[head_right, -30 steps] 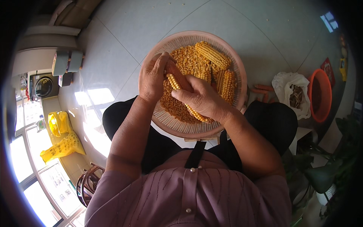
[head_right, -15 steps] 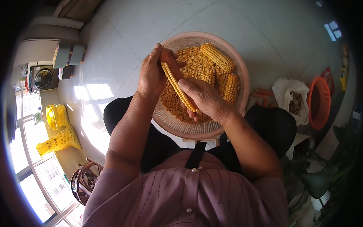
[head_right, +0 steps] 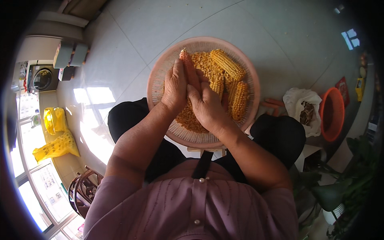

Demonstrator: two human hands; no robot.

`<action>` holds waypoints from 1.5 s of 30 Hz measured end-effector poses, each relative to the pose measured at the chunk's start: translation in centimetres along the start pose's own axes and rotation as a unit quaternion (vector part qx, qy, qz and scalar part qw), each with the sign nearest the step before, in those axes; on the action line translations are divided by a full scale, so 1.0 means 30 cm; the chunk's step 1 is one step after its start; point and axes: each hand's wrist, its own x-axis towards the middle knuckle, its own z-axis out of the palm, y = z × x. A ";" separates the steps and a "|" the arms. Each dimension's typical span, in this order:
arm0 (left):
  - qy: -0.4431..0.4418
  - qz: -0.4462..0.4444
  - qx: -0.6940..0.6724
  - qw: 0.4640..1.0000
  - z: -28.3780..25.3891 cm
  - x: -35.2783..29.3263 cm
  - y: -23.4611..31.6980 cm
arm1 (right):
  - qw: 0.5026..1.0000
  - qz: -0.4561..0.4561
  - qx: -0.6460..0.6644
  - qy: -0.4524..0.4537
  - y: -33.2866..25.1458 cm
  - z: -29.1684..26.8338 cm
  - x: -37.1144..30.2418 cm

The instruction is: The person sits and removes kernels from dried corn cobs by hand, dropping the kernels into a pink plastic basket. The person handles multiple cobs one at a time, rotating them to remove kernels until the cob is bare.

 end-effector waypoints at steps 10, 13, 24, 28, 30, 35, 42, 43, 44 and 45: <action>0.060 -0.041 -0.095 0.993 0.009 0.006 -0.004 | 0.985 0.132 0.102 -0.051 -0.078 -0.023 -0.015; 0.064 -0.047 -0.121 0.989 0.013 -0.002 0.018 | 0.969 0.174 0.159 -0.067 -0.104 -0.027 -0.016; 0.001 0.026 -0.248 0.968 -0.018 0.011 0.087 | 0.830 0.278 0.415 -0.250 -0.097 -0.112 0.016; 0.003 0.019 -0.184 0.983 -0.025 0.005 0.098 | 0.915 0.274 0.227 -0.191 -0.160 -0.082 -0.006; 0.034 0.006 -0.105 0.994 -0.014 -0.025 0.119 | 0.958 0.191 0.128 -0.173 -0.126 -0.081 0.000; 0.048 -0.005 -0.071 0.996 -0.026 0.008 0.002 | 0.996 0.005 -0.084 -0.042 -0.092 -0.030 0.000; 0.081 -0.019 -0.166 0.983 -0.006 0.018 -0.005 | 0.988 0.029 -0.138 -0.070 -0.058 -0.025 -0.008; 0.088 -0.015 -0.154 0.984 0.001 0.017 -0.002 | 0.989 0.046 -0.123 -0.073 -0.055 -0.020 -0.011; 0.095 -0.010 -0.142 0.985 0.006 0.015 0.003 | 0.992 0.060 -0.079 -0.075 -0.053 -0.018 -0.013; 0.099 -0.015 -0.127 0.987 0.010 0.010 0.015 | 0.994 0.073 -0.035 -0.076 -0.051 -0.018 -0.015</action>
